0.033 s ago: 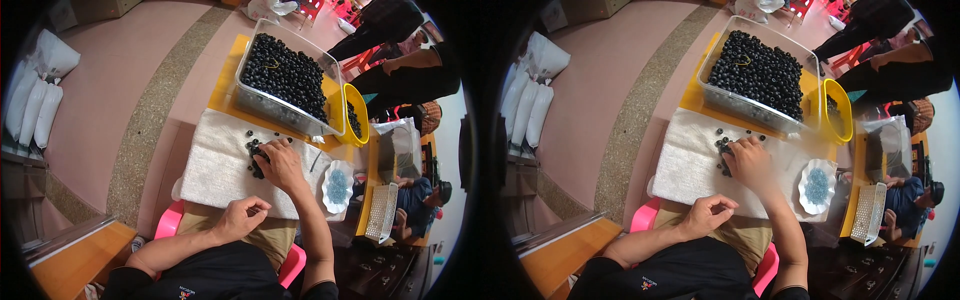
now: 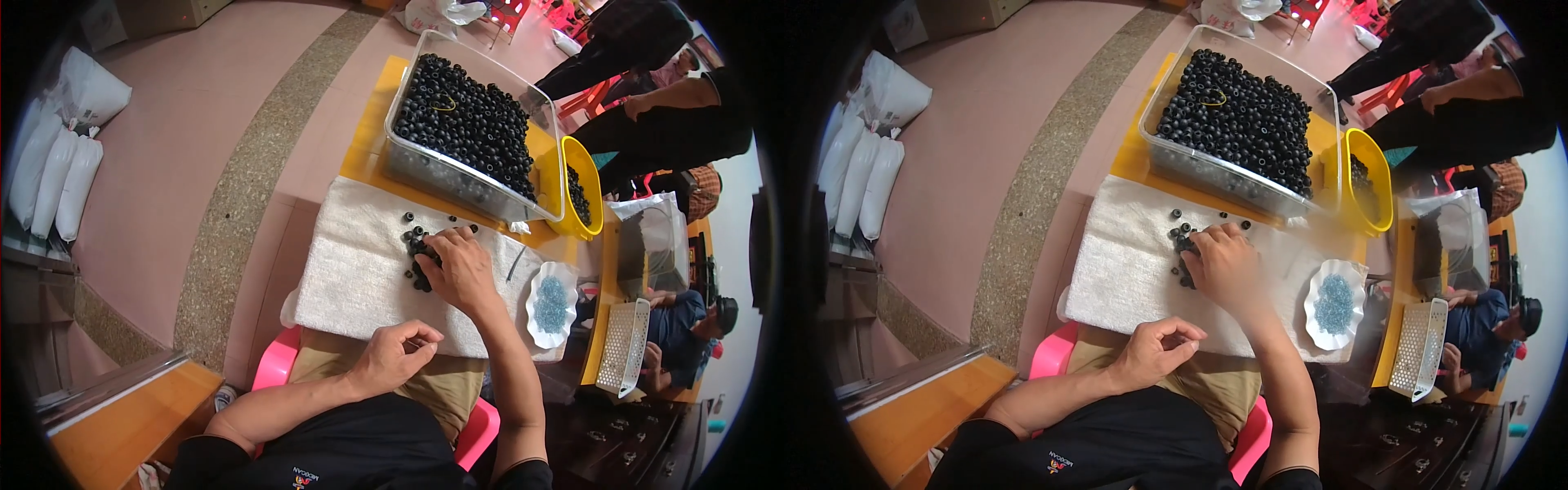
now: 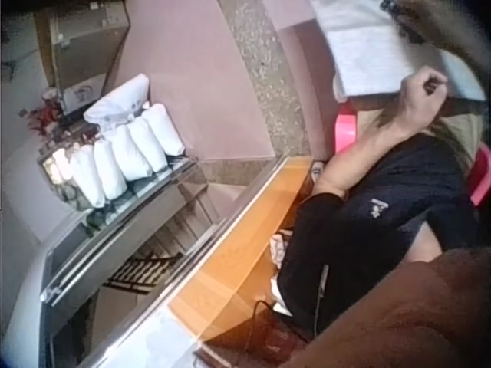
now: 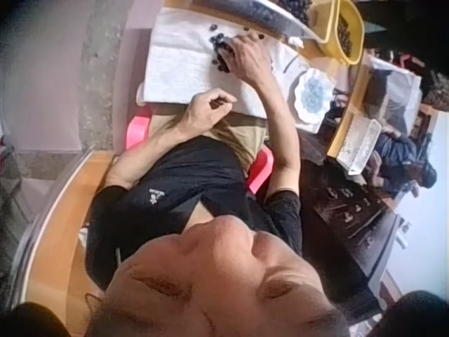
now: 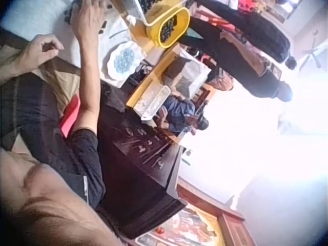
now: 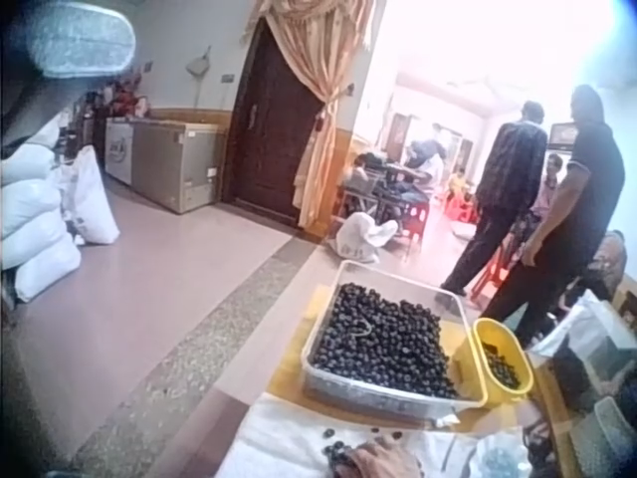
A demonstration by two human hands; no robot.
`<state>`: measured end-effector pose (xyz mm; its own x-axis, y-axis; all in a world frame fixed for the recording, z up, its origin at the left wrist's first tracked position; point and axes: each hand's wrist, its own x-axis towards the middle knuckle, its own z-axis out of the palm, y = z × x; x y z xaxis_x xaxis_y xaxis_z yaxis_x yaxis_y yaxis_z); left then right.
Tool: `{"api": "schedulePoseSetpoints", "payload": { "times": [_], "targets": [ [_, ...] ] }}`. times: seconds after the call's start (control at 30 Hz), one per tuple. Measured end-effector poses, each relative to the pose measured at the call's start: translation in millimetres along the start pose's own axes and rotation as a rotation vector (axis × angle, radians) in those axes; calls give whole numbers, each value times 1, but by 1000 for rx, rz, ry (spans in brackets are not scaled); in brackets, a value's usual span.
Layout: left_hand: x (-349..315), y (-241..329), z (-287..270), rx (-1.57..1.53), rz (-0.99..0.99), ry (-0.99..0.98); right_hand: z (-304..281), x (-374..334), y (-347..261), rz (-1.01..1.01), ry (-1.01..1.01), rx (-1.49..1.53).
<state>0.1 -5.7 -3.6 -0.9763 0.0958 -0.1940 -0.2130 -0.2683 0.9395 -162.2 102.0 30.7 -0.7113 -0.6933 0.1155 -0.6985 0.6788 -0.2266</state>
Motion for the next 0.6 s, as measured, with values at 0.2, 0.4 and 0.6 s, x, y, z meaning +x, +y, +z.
{"api": "schedulePoseSetpoints", "payload": {
  "times": [0.2,0.4,0.6],
  "targets": [
    [0,0,0,24,-1,10,4,-3,2,9,126,91],
    [-1,4,2,53,-4,5,-1,21,-9,-54,223,84],
    [0,1,1,70,19,3,17,54,-13,67,27,-87]
  ]
}}
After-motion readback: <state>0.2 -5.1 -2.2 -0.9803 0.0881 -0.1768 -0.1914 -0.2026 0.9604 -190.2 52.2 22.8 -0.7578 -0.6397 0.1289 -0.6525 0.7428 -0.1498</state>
